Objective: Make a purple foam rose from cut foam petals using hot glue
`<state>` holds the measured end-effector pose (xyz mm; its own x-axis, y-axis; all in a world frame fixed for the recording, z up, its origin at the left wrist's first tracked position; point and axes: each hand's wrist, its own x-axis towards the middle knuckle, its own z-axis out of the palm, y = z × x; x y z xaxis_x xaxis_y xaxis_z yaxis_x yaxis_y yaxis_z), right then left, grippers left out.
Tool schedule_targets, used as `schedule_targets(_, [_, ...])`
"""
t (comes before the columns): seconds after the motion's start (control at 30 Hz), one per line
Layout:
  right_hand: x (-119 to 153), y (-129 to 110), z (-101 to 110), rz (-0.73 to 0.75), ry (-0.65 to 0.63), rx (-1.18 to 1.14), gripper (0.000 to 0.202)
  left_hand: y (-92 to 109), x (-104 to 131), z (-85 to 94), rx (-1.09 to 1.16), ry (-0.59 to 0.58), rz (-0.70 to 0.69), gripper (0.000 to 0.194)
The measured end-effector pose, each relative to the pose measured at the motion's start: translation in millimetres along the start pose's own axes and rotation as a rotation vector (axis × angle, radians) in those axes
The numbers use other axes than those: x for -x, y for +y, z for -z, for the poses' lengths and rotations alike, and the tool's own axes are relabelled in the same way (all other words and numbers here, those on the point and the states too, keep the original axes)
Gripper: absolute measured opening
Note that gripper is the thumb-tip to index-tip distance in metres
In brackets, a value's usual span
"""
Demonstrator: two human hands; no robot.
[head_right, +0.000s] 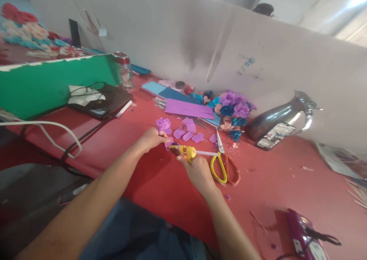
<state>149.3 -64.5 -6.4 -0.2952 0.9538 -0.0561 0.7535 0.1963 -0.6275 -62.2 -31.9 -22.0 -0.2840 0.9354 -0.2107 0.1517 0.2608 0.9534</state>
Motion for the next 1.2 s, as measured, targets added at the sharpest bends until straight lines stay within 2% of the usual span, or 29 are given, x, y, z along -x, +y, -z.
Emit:
schedule_targets(0.13, [0, -2, -1, 0.001, -0.001, 0.028, 0.036, 2, 2, 0.4, -0.055, 0.001, -0.007, 0.015])
schedule_targets(0.3, [-1, 0, -2, -0.014, 0.010, 0.027, 0.041, 7, 6, 0.2, -0.110, -0.019, -0.018, 0.028])
schedule_targets(0.43, [-2, 4, -2, -0.030, 0.010, 0.018, 0.044, 8, 8, 0.1, -0.079, -0.034, -0.027, 0.023])
schedule_targets(0.67, [-5, 11, -1, -0.030, 0.005, 0.043, 0.036, 6, 7, -0.5, -0.118, -0.032, -0.039, 0.024])
schedule_targets(1.03, [-6, 4, 7, -0.105, 0.007, 0.224, 0.039, -3, -1, 0.4, -0.135, -0.119, -0.057, 0.024])
schedule_targets(1.2, [-3, 1, 5, -0.078, 0.011, 0.212, 0.040, 3, 3, 1.0, -0.167, -0.066, -0.006, 0.019])
